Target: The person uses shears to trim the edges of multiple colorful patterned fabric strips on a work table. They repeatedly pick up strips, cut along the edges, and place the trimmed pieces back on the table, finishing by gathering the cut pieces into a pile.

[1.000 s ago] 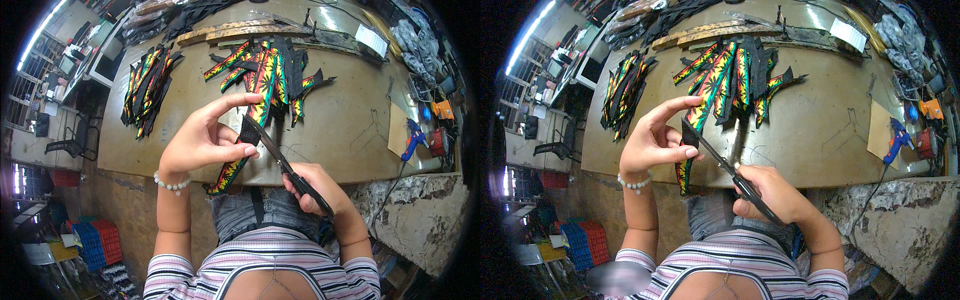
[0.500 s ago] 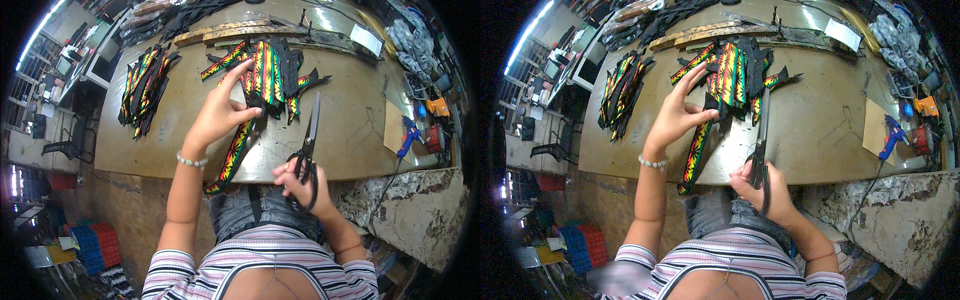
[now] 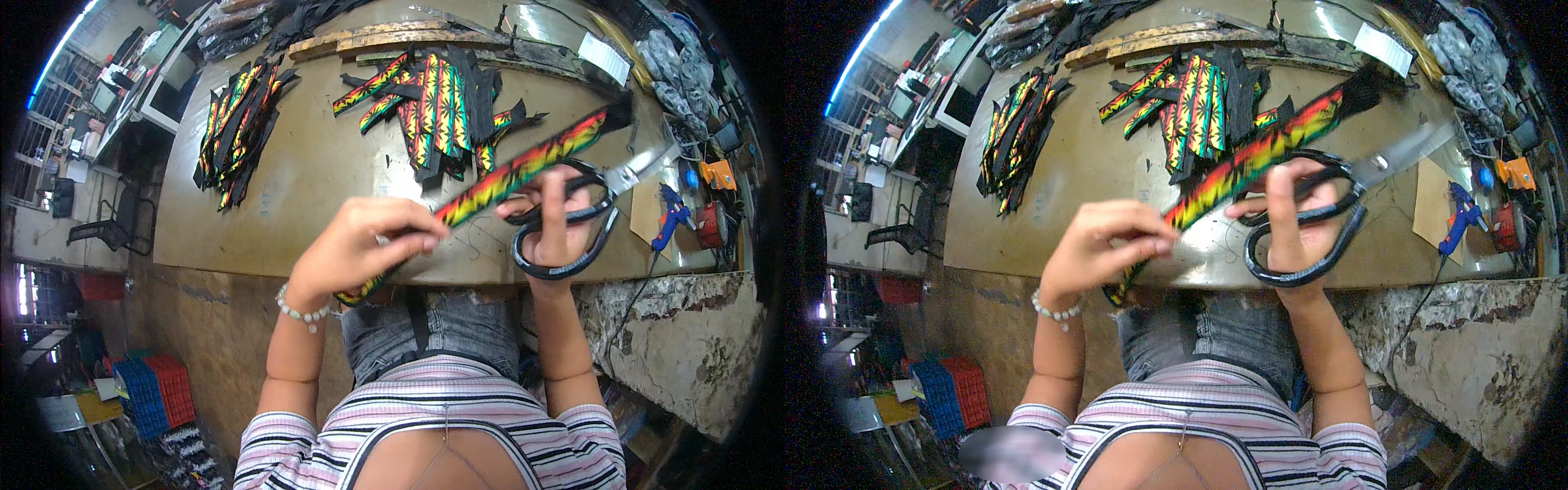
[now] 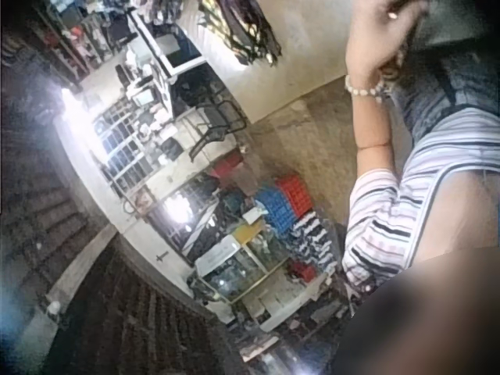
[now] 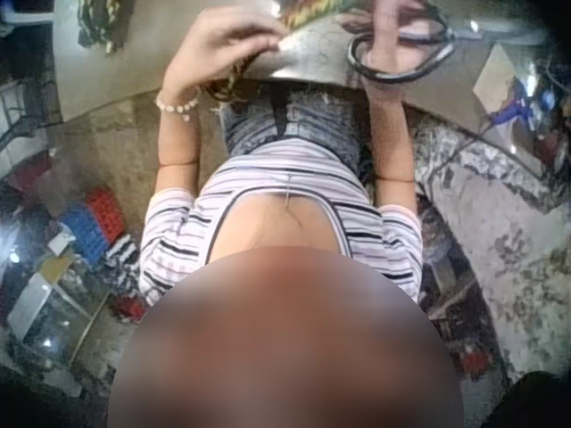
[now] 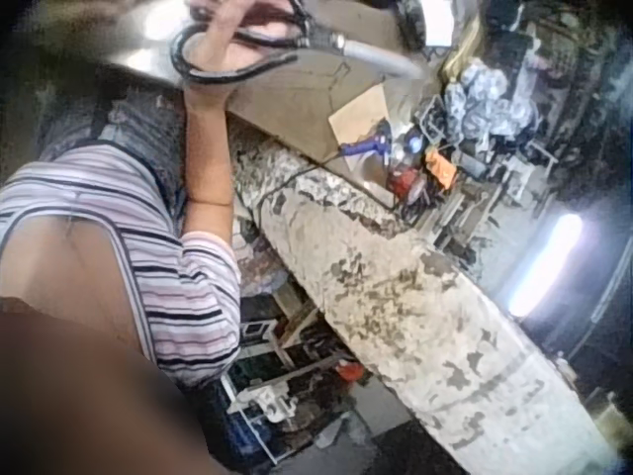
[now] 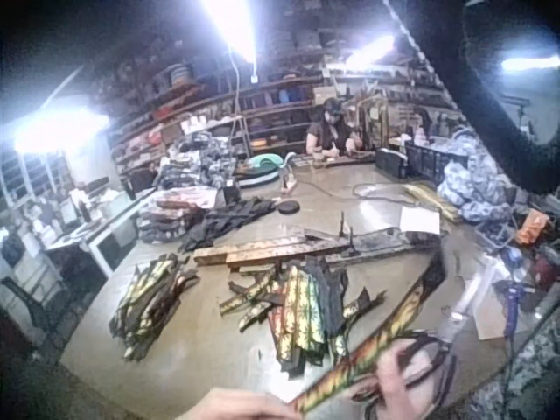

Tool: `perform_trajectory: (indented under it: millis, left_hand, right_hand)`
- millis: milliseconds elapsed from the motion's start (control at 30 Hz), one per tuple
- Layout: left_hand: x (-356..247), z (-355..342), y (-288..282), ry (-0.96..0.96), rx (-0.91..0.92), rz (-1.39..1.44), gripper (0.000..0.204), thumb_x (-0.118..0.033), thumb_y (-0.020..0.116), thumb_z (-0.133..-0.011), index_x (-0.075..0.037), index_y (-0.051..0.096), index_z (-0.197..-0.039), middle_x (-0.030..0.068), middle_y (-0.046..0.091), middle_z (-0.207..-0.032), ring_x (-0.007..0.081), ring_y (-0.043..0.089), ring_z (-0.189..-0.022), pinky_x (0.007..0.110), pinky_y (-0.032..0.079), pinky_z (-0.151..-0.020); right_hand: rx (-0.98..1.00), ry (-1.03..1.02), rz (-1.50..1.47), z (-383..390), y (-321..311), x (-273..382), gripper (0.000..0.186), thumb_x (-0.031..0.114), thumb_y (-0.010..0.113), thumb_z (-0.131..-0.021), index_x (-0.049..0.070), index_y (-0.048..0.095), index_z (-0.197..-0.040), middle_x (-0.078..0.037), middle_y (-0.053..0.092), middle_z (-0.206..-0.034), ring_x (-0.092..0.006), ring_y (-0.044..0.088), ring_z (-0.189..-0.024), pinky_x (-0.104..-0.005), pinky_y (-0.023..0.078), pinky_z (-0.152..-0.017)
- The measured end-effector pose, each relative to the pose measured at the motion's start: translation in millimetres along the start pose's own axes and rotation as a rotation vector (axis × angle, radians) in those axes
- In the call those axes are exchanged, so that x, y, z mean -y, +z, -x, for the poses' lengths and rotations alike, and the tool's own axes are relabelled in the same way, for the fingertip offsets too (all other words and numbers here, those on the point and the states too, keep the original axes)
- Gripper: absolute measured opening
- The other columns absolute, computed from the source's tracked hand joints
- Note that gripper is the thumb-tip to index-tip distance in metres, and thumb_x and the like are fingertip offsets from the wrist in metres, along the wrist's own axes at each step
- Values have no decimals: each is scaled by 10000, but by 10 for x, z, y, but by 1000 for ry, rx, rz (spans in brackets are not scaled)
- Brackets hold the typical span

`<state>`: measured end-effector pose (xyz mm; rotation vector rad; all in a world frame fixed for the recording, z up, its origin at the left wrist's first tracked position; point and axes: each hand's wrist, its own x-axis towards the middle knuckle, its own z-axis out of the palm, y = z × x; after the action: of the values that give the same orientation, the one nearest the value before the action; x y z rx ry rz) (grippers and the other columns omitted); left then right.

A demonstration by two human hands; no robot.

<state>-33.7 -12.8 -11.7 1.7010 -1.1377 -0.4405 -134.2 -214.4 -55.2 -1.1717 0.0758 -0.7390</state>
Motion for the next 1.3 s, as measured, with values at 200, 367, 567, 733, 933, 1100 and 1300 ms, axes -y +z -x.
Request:
perform_trajectory:
  millis: [200, 367, 567, 733, 933, 1100, 1300]
  left_hand:
    - [-128, -100, -272, -124, -63, 168, 483, 13, 745, -793, 51, 587, -1248, 116, 584, -1250, 172, 680, -949, 245, 555, -769]
    - [-207, -92, -350, -297, -47, 342, 679, 37, 806, -702, 70, 514, -1314, 121, 552, -1310, 86, 654, -817, 183, 529, -668]
    - [-115, -115, -291, -208, -47, 387, 682, 56, 782, -709, 87, 484, -1322, 137, 541, -1317, 65, 649, -753, 173, 514, -602]
    - [-66, -104, -212, -288, -73, 446, 638, 57, 751, -742, 96, 478, -1316, 153, 527, -1339, 118, 690, -718, 186, 538, -580]
    - [-71, -93, -159, -300, -103, 449, 624, 59, 739, -759, 94, 468, -1319, 177, 506, -1369, 136, 697, -699, 196, 547, -570]
    - [-59, -54, -192, -273, -109, 431, 630, 72, 727, -770, 92, 451, -1336, 187, 478, -1398, 138, 698, -696, 197, 545, -569]
    - [13, -55, -179, -276, -59, 439, 657, 75, 731, -770, 87, 433, -1355, 176, 470, -1410, 134, 699, -709, 199, 545, -573]
  right_hand:
    - [575, 355, 353, 301, -76, 18, 734, 661, 604, -830, 40, 492, -1204, -52, 515, -992, -151, 510, -890, -283, 439, -796]
    - [755, 615, 407, 378, -142, 96, 484, 465, 636, -825, 40, 531, -1032, -85, 518, -855, -199, 539, -795, -321, 464, -722]
    - [915, 654, 353, 231, -164, 234, 370, 296, 616, -759, 31, 544, -1007, -92, 517, -815, -241, 544, -768, -338, 467, -706]
    - [866, 510, 406, 278, -85, 265, 392, 387, 585, -860, 26, 545, -1009, -96, 522, -791, -246, 555, -752, -349, 472, -703]
    - [819, 596, 292, 335, -72, 260, 496, 512, 516, -948, 21, 543, -1006, -102, 548, -780, -252, 568, -738, -356, 475, -695]
    - [845, 596, 337, 331, -72, 259, 502, 518, 503, -950, 22, 539, -1019, -115, 548, -814, -253, 564, -762, -348, 468, -710]
    - [876, 592, 359, 303, -68, 305, 488, 510, 549, -925, 27, 528, -1000, -112, 525, -803, -248, 542, -740, -343, 462, -705]
